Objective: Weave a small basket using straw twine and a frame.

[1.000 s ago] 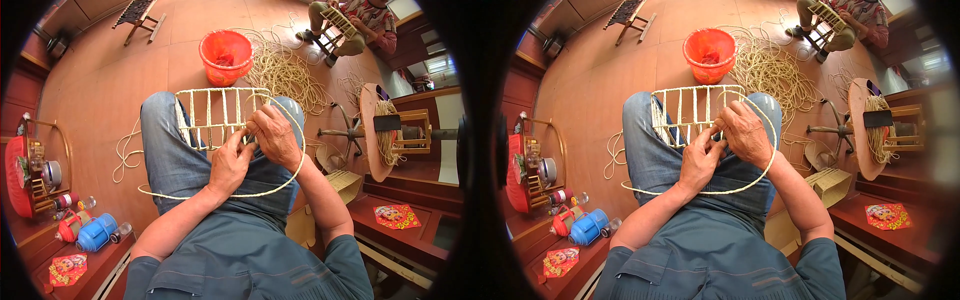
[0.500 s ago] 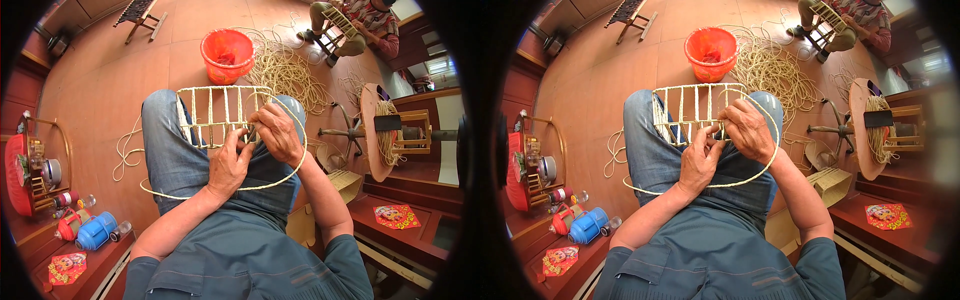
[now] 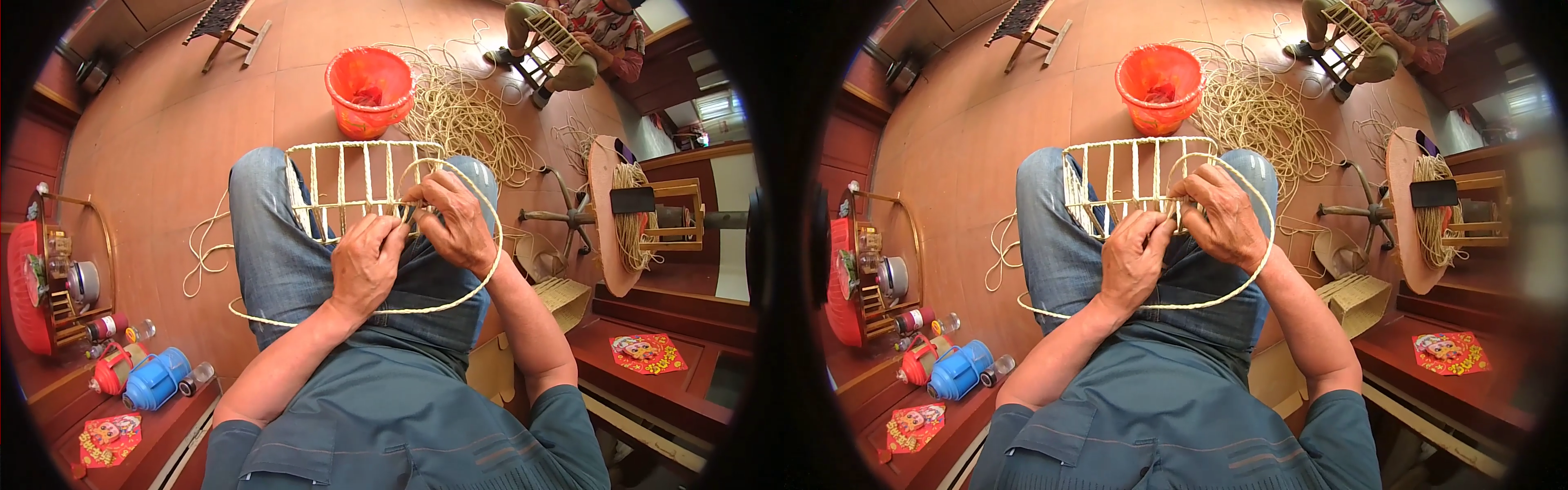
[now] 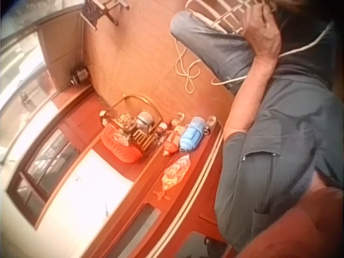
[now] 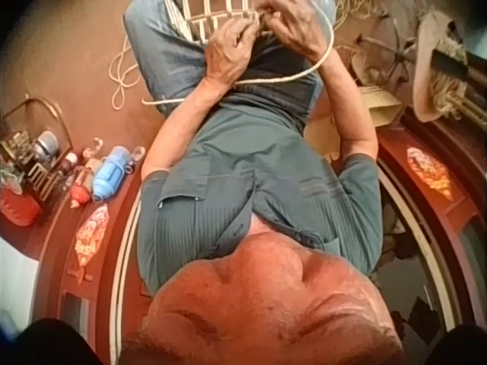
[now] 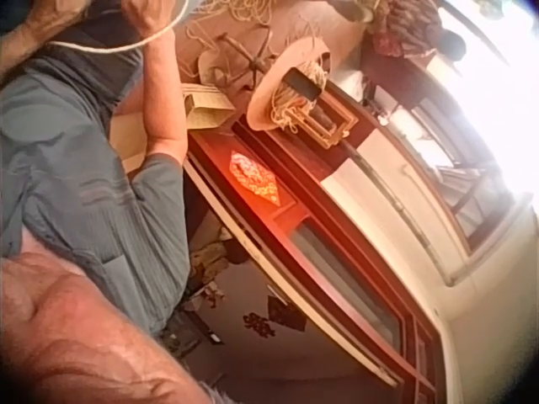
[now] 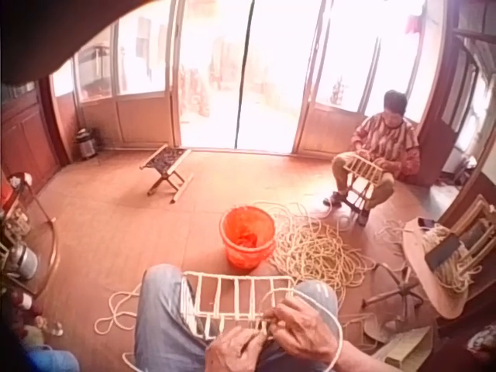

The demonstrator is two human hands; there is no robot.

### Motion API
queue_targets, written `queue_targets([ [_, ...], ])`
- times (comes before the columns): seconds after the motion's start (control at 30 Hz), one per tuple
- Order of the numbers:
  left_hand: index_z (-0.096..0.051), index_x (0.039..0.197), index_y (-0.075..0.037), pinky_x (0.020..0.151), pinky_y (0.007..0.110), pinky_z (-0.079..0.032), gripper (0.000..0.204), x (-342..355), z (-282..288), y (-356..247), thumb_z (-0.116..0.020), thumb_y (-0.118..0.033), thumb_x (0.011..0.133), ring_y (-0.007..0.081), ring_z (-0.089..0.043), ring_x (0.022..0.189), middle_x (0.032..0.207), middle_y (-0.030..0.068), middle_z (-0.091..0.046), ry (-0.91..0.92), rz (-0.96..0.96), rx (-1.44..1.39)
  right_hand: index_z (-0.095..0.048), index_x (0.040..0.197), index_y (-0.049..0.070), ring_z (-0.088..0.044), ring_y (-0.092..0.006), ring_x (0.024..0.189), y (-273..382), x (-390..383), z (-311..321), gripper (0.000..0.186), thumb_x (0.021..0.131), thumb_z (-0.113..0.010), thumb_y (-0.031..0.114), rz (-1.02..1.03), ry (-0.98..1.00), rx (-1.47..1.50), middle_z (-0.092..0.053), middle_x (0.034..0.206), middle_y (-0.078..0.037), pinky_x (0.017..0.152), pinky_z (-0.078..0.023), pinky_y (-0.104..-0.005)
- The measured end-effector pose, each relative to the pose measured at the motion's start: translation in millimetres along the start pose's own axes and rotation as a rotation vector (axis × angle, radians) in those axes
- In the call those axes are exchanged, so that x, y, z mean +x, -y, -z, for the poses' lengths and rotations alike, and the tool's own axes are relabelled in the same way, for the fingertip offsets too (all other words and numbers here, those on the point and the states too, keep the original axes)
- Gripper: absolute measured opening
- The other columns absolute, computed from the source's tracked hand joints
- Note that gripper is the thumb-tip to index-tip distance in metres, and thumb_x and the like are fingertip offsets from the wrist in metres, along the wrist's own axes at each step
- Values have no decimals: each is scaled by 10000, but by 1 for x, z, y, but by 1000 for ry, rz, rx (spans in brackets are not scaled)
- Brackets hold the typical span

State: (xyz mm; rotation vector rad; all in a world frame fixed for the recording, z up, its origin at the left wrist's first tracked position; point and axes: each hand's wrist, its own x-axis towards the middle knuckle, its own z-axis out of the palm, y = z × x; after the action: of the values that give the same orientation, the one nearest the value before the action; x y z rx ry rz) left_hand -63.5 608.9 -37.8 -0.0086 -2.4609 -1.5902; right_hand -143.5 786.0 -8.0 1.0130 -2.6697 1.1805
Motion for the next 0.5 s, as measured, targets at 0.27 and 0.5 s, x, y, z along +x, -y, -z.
queue_targets([
  [0.27,-712,1005,-26,922,345,-524,218,-2,91,-21,-651,-211,1103,156,-643,937,962,51,-688,151,80,-359,-730,1033,42,-694,-298,972,-5,-3,-11,233,846,-857,100,14,-119,104,-727,998,-105,881,-550,-403],
  [0.5,-524,900,-113,735,330,-491,331,32,230,-38,-546,-310,1165,100,-434,674,735,-27,-431,-54,38,-713,-711,905,57,-636,-296,857,-8,-3,-21,192,872,-877,147,66,-252,55,-650,868,-81,773,-524,-410],
])
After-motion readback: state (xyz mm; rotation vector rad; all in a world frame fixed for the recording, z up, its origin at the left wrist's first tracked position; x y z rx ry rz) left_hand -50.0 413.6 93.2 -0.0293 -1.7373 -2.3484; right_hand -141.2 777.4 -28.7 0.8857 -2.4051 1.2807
